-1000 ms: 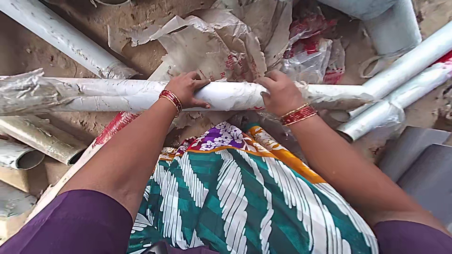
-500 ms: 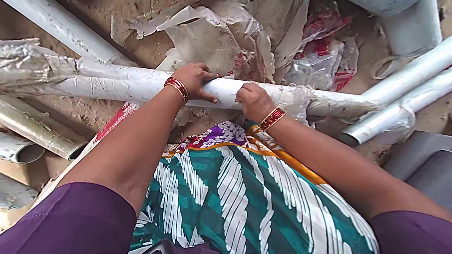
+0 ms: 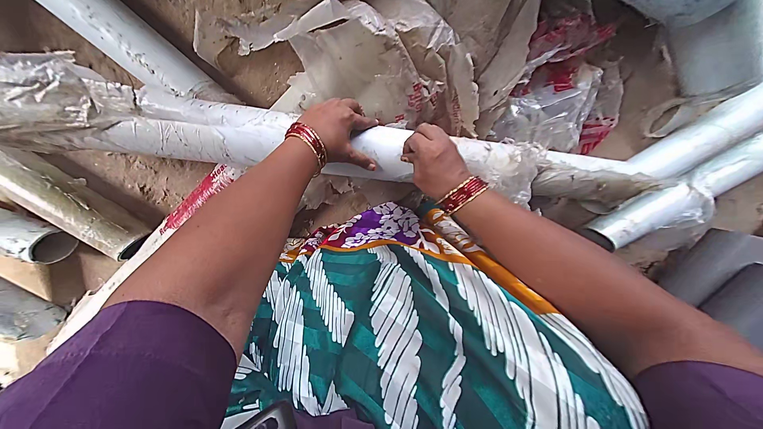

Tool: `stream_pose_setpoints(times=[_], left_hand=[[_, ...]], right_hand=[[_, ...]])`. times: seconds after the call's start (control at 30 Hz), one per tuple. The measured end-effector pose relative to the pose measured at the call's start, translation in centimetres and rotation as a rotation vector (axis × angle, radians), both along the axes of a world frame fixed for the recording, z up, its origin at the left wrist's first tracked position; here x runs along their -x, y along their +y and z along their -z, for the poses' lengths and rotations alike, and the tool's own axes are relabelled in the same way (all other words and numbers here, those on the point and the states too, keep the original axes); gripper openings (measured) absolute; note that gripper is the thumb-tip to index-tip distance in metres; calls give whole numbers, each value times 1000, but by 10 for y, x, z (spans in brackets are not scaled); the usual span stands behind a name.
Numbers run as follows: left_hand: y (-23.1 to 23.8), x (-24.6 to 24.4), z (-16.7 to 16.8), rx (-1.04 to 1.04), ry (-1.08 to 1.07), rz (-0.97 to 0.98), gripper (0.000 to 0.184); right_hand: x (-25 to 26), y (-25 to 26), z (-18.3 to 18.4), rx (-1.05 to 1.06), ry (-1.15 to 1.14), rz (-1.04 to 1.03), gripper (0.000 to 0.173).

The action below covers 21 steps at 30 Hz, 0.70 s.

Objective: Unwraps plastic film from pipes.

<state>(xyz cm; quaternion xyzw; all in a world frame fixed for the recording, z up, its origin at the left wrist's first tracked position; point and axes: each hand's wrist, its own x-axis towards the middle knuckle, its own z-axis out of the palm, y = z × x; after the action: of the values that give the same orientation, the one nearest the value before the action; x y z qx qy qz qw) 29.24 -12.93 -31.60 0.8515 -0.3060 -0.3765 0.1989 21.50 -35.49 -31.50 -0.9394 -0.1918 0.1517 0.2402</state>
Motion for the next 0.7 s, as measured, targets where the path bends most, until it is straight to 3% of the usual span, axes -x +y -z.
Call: stream_pose_setpoints(times=[0.1,0.27,0.43,0.7], left_hand=[[-2,-1,0,-20,-1,12,80],[-2,-2,2,-9,3,18,80],[-2,-3,1,-8,13,13,80],[-1,-3,1,-11,0,18,80]], right_hand=[[-5,-6,-6,77,95,-99,11],[5,-8,1,-116,-63,-18,16],[8,-2,7,-43,-98,-76,11],[-9,-33,-15,85,38,223,16]])
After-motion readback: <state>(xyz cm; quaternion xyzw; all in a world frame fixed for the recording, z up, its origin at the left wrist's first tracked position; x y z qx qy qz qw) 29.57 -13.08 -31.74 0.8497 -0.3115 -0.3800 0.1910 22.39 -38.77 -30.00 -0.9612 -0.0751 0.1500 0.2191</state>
